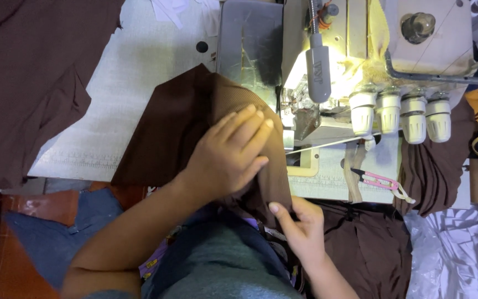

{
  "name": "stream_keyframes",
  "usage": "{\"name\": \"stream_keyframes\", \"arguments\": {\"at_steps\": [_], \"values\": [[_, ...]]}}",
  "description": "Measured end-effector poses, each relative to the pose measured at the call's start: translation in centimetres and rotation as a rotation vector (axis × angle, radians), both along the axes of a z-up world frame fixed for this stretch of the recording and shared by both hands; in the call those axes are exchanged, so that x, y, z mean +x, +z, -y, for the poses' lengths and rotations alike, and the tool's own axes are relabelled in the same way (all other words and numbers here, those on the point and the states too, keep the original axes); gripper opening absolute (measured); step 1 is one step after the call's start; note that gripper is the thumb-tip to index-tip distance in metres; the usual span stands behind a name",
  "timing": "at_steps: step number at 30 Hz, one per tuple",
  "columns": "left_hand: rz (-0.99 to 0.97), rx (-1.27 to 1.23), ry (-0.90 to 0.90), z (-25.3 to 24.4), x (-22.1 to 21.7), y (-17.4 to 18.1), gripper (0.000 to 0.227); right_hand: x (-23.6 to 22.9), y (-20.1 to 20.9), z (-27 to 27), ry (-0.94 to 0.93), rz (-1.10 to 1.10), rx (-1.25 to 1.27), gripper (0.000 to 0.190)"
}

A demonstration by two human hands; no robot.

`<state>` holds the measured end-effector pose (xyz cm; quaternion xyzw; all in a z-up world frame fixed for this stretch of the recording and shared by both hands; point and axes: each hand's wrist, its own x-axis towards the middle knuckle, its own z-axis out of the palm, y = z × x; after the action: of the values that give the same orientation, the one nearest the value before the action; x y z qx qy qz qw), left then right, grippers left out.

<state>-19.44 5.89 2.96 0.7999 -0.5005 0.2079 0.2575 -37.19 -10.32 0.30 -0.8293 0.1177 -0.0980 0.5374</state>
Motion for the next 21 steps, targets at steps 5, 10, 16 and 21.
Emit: {"name": "stream_keyframes", "arguments": {"at_steps": [5,10,16,21], "values": [[-0.073,-0.068,-0.053,-0.4,0.3,0.5,0.046,0.2,-0.4,0.2,0.028,-0.005,0.025,0.036],[-0.080,-0.031,-0.114,-0.1,-1.1,0.4,0.047,-1.9,-0.3,0.1,0.051,-0.040,0.030,0.038],[-0.016,-0.011,-0.107,0.8,-0.7,1.0,0.045,-1.5,-1.0,0.4,-0.038,-0.047,0.077,0.035],[-0.061,0.066,0.006,1.5,-0.9,0.1,0.055,-1.0,-1.8,0.7,-0.030,-0.043,0.053,0.023]]}}
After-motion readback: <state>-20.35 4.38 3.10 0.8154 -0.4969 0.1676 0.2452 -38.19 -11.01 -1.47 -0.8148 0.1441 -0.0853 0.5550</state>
